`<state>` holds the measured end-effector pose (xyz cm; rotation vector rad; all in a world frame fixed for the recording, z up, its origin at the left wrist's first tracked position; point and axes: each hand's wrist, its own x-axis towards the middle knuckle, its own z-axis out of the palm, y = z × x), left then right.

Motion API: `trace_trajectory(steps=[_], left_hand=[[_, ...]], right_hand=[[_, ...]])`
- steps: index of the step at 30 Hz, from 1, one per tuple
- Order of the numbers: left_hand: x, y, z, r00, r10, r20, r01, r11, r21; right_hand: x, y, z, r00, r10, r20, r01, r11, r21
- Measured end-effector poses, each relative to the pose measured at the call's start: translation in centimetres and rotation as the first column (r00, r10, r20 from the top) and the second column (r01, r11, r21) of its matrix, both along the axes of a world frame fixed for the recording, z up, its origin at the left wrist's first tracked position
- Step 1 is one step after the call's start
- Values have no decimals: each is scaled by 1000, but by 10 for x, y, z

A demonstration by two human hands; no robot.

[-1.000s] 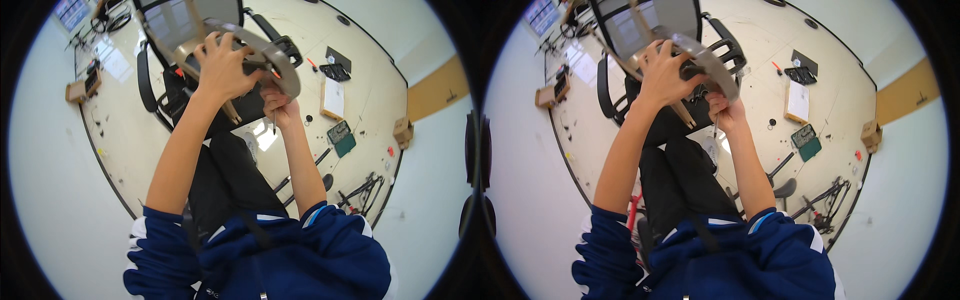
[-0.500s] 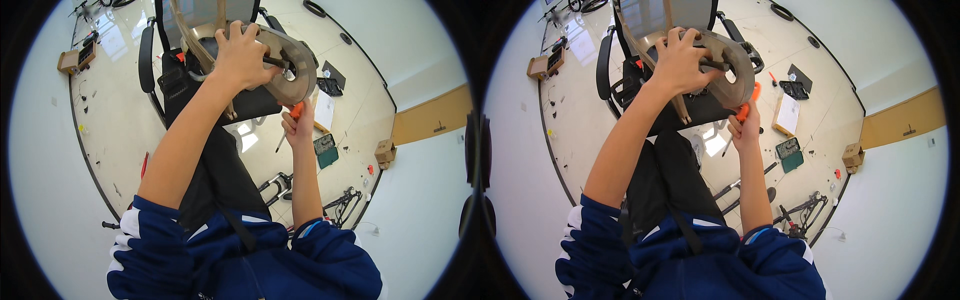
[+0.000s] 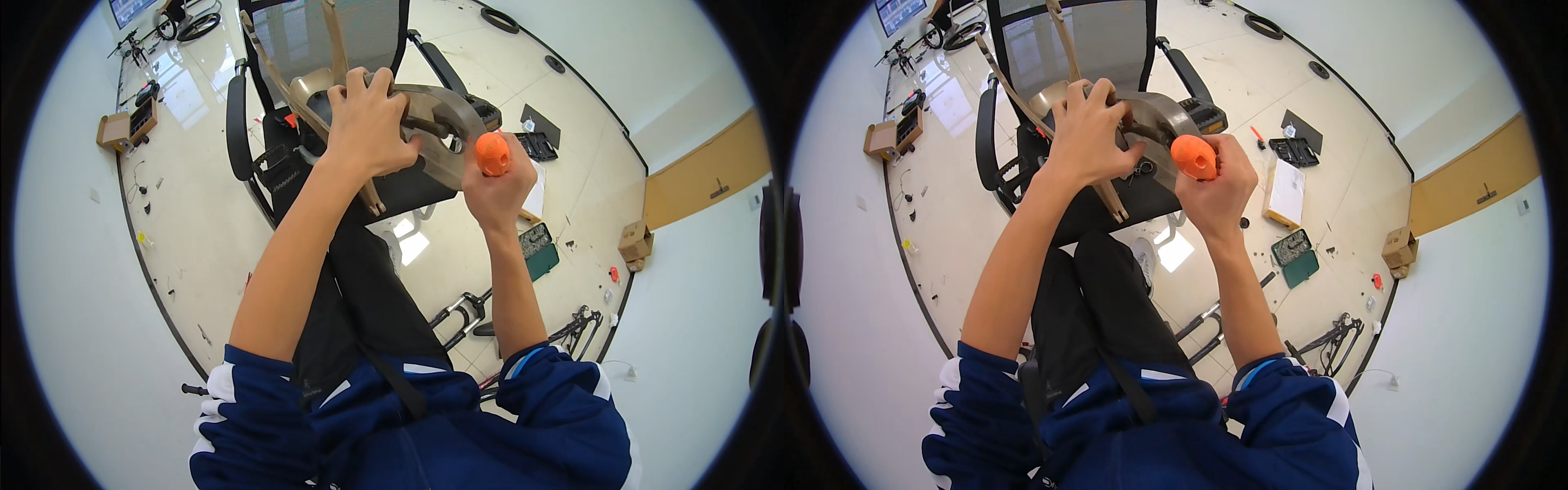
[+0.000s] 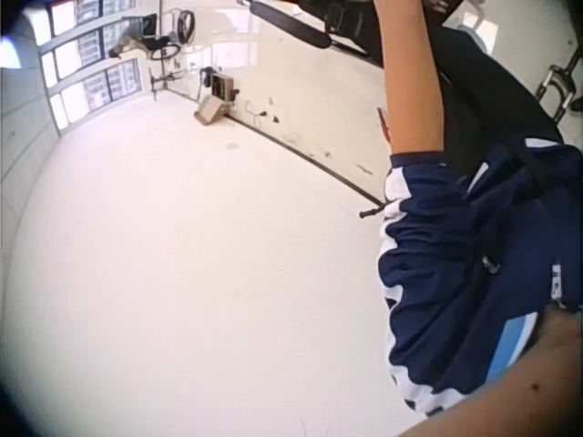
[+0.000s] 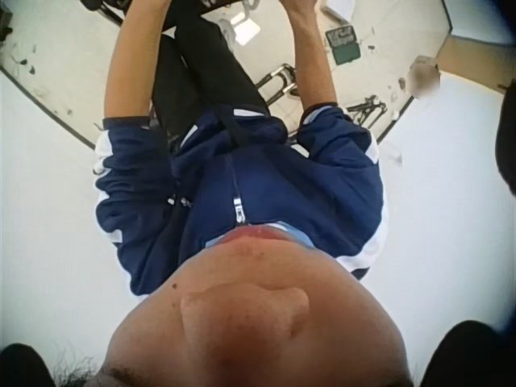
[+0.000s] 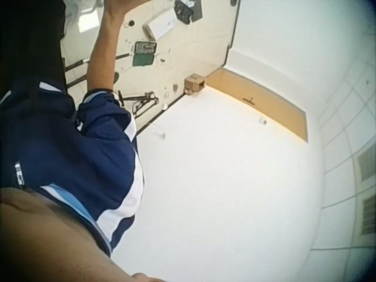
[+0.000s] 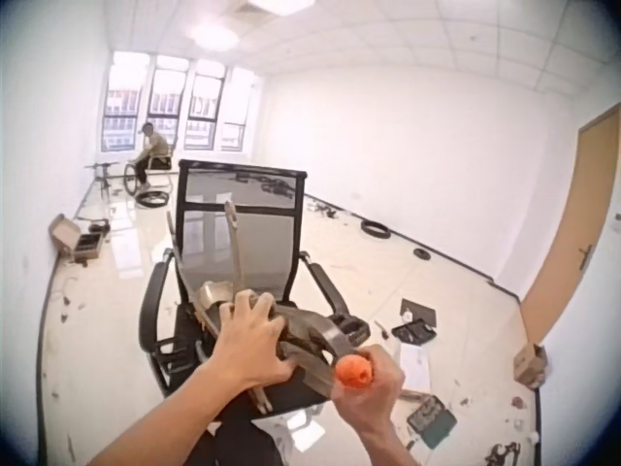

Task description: The person uses an orange screwdriver to tighten bolts on a beige bicycle frame resting on a chair, then picks up a red bicycle fork and aligns it with the frame to prepare for attachment.

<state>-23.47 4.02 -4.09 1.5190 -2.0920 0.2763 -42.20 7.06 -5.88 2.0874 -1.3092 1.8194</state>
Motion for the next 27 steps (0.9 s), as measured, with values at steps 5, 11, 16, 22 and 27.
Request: trace_trajectory(steps=[5, 11, 16, 22, 27], left_hand=[[3, 0, -1, 1000, -12, -26, 11, 1000, -15], [6, 1, -3, 1000, -3, -27, 4, 1000, 2], [9, 0, 0, 999, -25, -39, 25, 1000, 1], [7, 1, 0, 998, -24, -50, 23, 1000, -17], [10, 3, 0, 998, -20, -57, 19, 1000, -10]], right_hand=[[17, 15, -15, 1000, -28, 12, 29, 995, -98], [14, 33, -45, 999, 10, 31, -11, 1000, 12], [-3, 47, -43, 1000, -13, -7, 13, 996, 85], [-15, 55, -65, 999, -13, 36, 6, 978, 207], [0, 40, -97, 995, 48, 85, -71, 953, 294]])
